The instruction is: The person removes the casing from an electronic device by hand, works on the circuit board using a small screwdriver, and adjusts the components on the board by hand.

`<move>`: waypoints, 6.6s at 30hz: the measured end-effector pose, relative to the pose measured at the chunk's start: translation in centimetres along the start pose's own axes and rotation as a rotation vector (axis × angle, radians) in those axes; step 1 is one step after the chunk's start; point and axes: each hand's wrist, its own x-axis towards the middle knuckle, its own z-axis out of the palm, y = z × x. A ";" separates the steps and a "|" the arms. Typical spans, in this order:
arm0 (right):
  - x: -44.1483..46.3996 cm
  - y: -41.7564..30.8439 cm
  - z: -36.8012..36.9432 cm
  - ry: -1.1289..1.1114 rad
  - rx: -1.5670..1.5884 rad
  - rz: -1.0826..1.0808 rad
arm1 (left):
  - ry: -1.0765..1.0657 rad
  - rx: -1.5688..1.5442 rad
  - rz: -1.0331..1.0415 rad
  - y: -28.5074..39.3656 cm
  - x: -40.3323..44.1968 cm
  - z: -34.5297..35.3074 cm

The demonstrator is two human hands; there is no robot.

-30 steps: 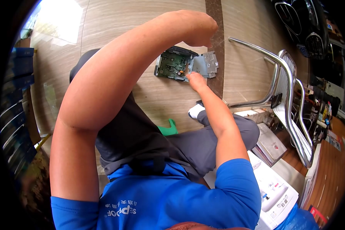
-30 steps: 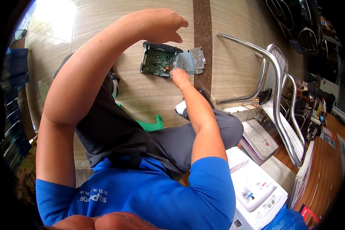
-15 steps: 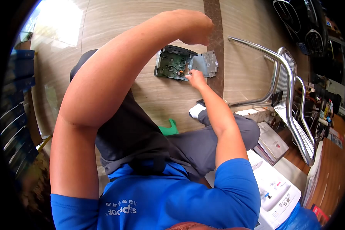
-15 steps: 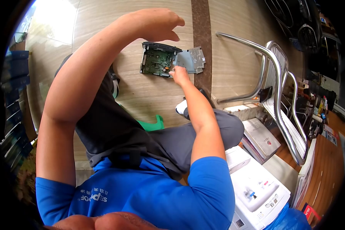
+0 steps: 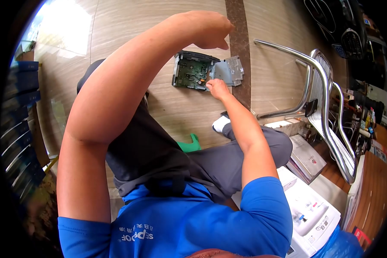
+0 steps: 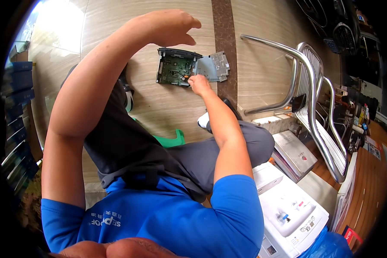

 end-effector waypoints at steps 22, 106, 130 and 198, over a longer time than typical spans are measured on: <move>0.2 0.2 0.6 0.062 -0.057 0.061 | 0.039 0.004 0.006 -0.2 -0.2 0.5; -0.4 -1.0 0.1 0.125 0.076 0.130 | -0.075 0.037 -0.035 0.6 0.0 0.5; -0.3 -0.9 0.0 0.038 0.083 0.078 | -0.097 0.069 -0.050 0.8 0.0 0.5; -0.1 -0.8 -0.2 0.030 -0.026 0.037 | -0.120 0.045 -0.018 1.2 0.4 1.2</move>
